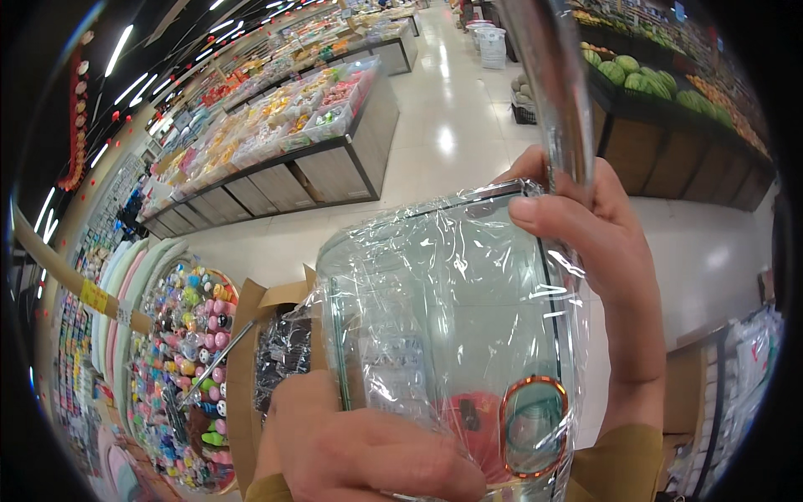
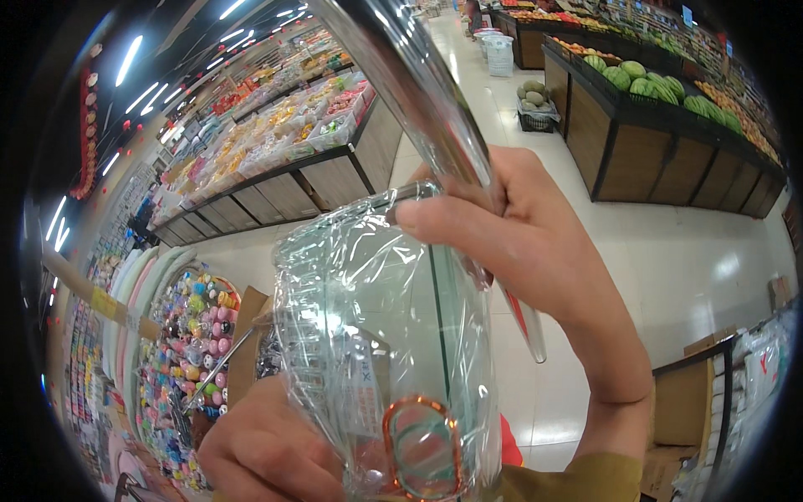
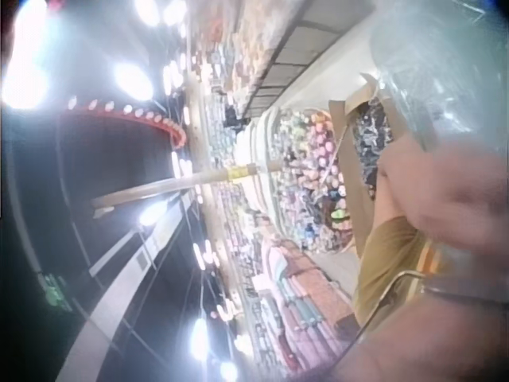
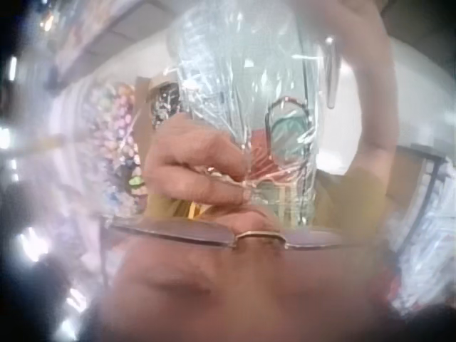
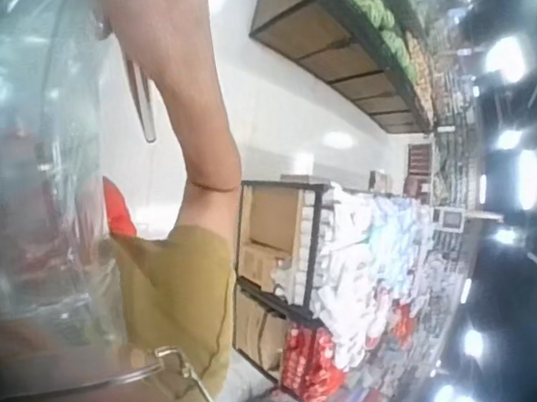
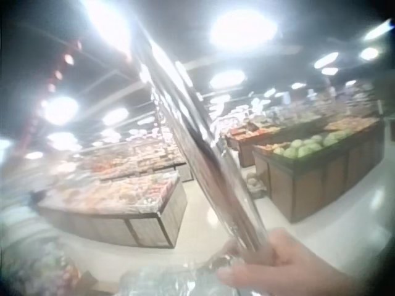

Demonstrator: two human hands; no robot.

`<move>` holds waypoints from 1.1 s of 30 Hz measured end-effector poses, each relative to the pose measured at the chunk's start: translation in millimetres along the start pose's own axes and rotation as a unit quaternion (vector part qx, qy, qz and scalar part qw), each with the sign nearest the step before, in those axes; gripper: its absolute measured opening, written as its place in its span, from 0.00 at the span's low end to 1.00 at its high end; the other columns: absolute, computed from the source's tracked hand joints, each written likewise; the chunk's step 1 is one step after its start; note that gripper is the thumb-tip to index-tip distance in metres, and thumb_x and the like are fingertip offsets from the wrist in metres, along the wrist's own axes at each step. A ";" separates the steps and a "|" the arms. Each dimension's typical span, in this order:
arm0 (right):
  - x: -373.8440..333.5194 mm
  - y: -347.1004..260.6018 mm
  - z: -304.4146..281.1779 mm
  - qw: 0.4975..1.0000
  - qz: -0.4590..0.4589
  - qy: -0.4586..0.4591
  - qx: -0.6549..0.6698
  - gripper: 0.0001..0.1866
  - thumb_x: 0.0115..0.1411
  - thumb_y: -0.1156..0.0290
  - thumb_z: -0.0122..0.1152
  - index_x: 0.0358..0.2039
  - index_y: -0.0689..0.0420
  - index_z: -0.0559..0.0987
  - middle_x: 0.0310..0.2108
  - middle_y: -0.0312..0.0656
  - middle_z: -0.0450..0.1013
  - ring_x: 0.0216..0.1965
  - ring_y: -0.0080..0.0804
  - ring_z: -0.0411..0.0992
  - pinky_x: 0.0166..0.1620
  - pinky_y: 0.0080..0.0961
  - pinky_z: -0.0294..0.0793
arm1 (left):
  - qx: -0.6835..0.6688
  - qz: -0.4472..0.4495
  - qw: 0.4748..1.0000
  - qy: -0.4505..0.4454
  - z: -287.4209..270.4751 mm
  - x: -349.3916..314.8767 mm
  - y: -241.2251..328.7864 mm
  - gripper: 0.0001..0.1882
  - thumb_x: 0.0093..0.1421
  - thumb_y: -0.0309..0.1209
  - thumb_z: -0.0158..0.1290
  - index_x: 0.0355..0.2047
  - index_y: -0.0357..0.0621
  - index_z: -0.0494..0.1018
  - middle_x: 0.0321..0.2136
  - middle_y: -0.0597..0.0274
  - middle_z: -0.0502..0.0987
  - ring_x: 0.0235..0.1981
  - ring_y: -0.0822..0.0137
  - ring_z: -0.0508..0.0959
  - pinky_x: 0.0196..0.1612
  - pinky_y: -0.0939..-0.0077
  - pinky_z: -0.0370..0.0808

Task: The person unpacks a mop head and metal pole from a cardboard box in a store aisle, then inserts the pole into the mop head to assemble the mop. The person handles the components by hand and completes the assembly.

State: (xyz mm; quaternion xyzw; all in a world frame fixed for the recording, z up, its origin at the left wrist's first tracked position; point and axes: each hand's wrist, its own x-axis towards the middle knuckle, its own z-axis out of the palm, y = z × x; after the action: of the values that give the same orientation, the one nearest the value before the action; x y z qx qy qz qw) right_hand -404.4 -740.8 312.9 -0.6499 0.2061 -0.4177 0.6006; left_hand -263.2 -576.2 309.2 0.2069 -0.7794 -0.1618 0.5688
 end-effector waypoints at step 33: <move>-13.4 -7.2 53.7 0.989 -0.049 0.136 -0.040 0.16 0.48 0.66 0.57 0.36 0.63 0.74 0.25 0.35 0.69 0.26 0.18 0.66 0.32 0.14 0.64 | -0.099 0.084 0.991 -0.034 -15.0 -24.6 -18.2 0.06 0.49 0.27 0.60 0.23 0.35 0.78 0.18 0.56 0.73 0.16 0.66 0.73 0.18 0.78 0.69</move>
State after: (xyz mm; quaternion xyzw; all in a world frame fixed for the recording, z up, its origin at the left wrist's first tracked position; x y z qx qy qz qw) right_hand -371.2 -696.4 319.6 -0.6200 0.2702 -0.5226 0.5191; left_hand -239.8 -579.7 284.6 0.0776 -0.7931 -0.1966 0.5713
